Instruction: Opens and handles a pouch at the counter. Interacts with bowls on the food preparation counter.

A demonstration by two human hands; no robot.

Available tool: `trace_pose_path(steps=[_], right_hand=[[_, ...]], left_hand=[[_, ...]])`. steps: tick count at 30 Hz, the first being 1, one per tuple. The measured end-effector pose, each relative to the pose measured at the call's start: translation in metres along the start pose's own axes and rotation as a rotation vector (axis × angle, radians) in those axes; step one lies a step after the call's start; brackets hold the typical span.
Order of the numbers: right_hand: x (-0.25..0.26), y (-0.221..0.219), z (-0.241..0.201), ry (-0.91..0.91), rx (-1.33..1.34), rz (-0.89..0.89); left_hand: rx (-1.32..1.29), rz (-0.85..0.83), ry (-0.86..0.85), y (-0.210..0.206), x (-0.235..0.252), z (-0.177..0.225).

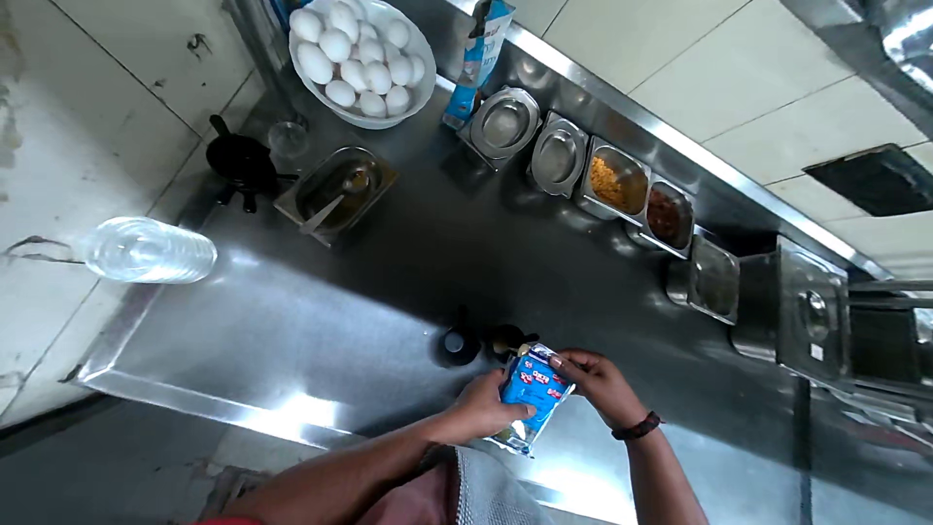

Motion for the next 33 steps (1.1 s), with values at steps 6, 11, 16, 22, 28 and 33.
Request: trace_pose_path(steps=[6, 11, 16, 22, 28, 33], right_hand=[[-0.005, 0.002, -0.006, 0.102, -0.032, 0.016], [-0.008, 0.003, -0.007, 0.120, -0.015, 0.035], [-0.009, 0.005, -0.005, 0.134, -0.019, 0.032], [-0.008, 0.004, -0.003, 0.160, -0.001, 0.030], [-0.006, 0.004, 0.001, 0.135, 0.011, 0.041], [-0.006, 0.003, 0.001, 0.133, 0.025, 0.040]], left_hand=[[0.094, 0.024, 0.010, 0.000, -0.005, 0.011], [0.143, 0.015, 0.039, 0.000, -0.006, 0.014], [0.164, 0.022, 0.038, -0.001, -0.006, 0.017], [0.213, 0.034, 0.066, 0.001, -0.009, 0.020], [0.234, 0.032, 0.094, 0.002, -0.008, 0.019], [0.234, 0.035, 0.087, 0.002, -0.009, 0.019]])
Point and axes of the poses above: each hand's wrist, its own x-axis towards the middle knuckle, its own y-axis out of the back of the hand, z = x × y, the point moved 5 cm from there along x, towards the middle knuckle, and after that the axes turned 13 degrees about -z, right-handed, at the moved point
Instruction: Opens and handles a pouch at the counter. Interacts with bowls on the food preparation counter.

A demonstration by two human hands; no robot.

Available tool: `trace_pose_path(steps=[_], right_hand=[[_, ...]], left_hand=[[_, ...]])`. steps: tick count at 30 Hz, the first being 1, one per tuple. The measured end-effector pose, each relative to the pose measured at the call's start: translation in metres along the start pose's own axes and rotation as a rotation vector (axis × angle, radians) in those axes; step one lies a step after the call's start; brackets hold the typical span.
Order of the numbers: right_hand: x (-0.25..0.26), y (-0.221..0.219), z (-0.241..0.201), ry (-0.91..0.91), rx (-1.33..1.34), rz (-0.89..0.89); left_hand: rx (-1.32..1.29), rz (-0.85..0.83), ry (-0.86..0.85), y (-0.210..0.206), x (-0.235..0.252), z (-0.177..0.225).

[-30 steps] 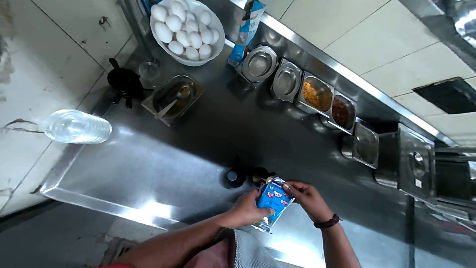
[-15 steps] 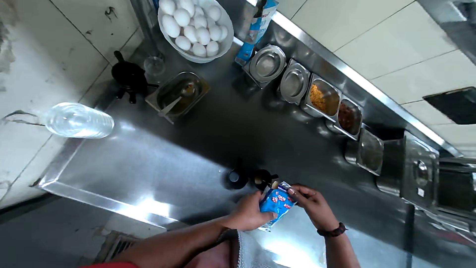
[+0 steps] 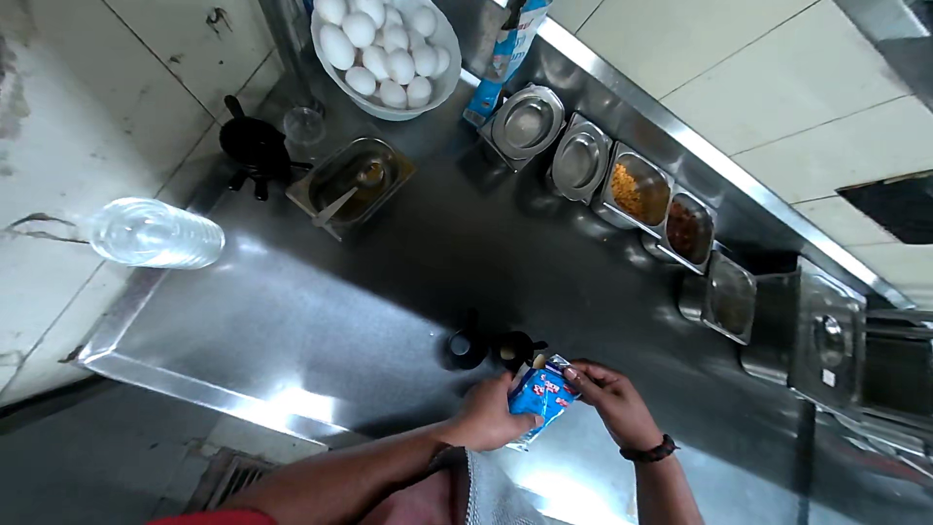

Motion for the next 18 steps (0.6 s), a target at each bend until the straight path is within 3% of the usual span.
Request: trace_pose_path(steps=[18], right_hand=[[0.0031, -0.0100, -0.0065, 0.039, 0.022, -0.037]], left_hand=[[0.031, -0.007, 0.007, 0.0069, -0.0085, -0.0019]])
Point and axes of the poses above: each hand's wrist, its own x-axis towards the middle knuckle, its own y-axis out of the back of the hand, z = x × y, the point moved 5 cm from there along x, towards the middle knuckle, and after that the axes turned 13 degrees about -z, right-handed, at the moved point
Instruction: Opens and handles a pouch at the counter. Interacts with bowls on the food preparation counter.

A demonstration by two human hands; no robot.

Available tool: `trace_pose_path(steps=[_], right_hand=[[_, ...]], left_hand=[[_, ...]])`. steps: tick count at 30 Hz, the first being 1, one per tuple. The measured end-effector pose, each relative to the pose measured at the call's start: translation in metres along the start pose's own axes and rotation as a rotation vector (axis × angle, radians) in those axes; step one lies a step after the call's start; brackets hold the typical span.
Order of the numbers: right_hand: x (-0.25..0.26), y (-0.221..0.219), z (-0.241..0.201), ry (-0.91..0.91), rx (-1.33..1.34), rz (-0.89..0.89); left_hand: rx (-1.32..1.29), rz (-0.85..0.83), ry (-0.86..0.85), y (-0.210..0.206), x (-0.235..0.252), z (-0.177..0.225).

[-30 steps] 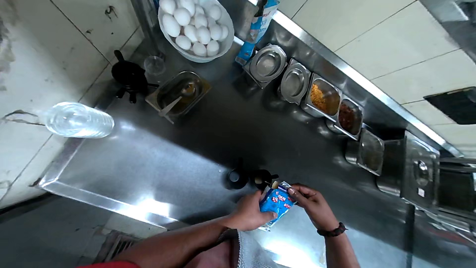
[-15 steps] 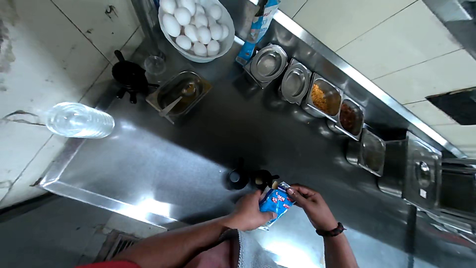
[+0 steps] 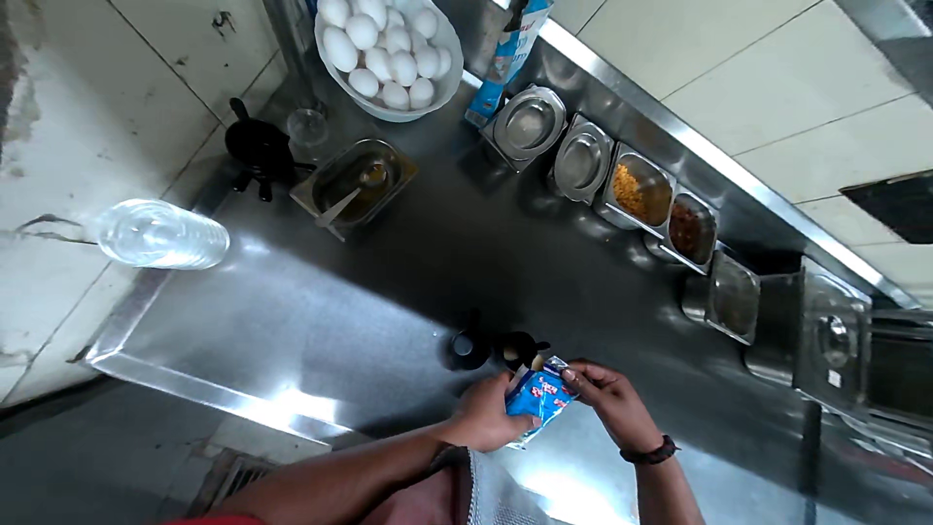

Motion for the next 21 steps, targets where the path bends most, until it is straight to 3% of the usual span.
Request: trace_pose_path(steps=[12, 21], right_hand=[[0.026, -0.057, -0.029, -0.076, -0.106, -0.133], [0.036, -0.063, -0.033, -0.221, -0.254, -0.163]], left_hand=[[-0.142, 0.087, -0.018, 0.017, -0.046, -0.037], [-0.387, 0.035, -0.074, 0.007, -0.041, -0.049]])
Point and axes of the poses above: each hand's wrist, its own x-axis towards the middle knuckle, its own y-axis out of the back of the hand, z = x × y, the point moved 5 cm from there along x, towards the middle knuckle, and after that the axes turned 13 degrees about -z, right-handed, at the moved point
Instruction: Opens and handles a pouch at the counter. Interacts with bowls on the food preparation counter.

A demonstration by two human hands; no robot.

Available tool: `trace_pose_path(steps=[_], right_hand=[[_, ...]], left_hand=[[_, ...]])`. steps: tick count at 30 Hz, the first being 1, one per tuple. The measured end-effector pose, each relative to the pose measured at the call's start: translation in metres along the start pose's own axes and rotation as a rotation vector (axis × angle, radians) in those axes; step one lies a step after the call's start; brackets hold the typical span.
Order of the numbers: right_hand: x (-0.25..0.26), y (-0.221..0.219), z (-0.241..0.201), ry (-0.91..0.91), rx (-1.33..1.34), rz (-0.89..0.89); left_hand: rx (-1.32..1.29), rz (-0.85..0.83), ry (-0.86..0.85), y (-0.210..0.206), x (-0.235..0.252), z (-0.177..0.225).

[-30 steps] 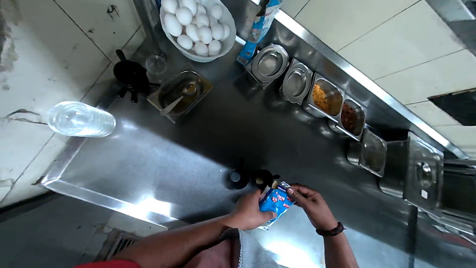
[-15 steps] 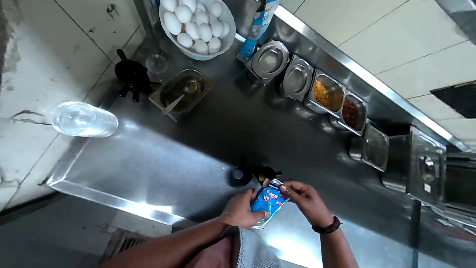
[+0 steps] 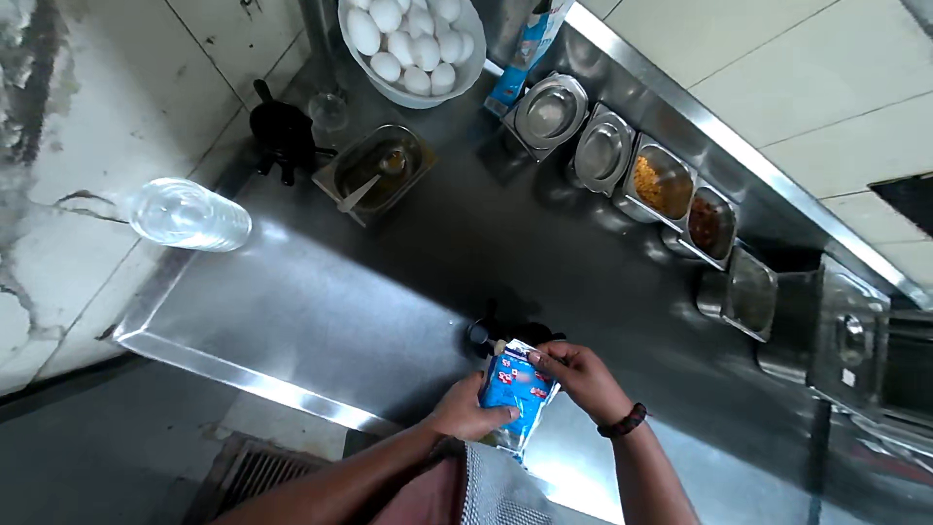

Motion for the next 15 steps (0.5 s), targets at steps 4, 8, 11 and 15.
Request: trace_pose_path(steps=[4, 8, 11, 15], right_hand=[[0.0020, 0.0005, 0.0018, -0.016, 0.010, 0.002], [0.0016, 0.0010, 0.0013, -0.011, -0.007, 0.000], [0.0013, 0.0012, 0.0000, -0.006, -0.006, 0.002], [-0.0005, 0.0019, -0.0009, -0.008, 0.001, 0.007]], left_hand=[[-0.023, -0.009, 0.006, 0.0001, 0.0009, -0.0007], [-0.048, -0.032, -0.021, -0.0001, 0.0026, -0.0004], [-0.057, -0.033, -0.006, -0.0003, 0.0021, 0.0014], [-0.059, -0.031, -0.002, -0.0003, 0.0034, 0.0010]])
Point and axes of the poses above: each hand's wrist, its own x-axis towards the middle knuckle, its own y-axis out of the back of the hand, z = x × y, the point moved 5 cm from there along x, towards the middle knuckle, and after that the axes turned 13 degrees about -z, right-handed, at the moved point
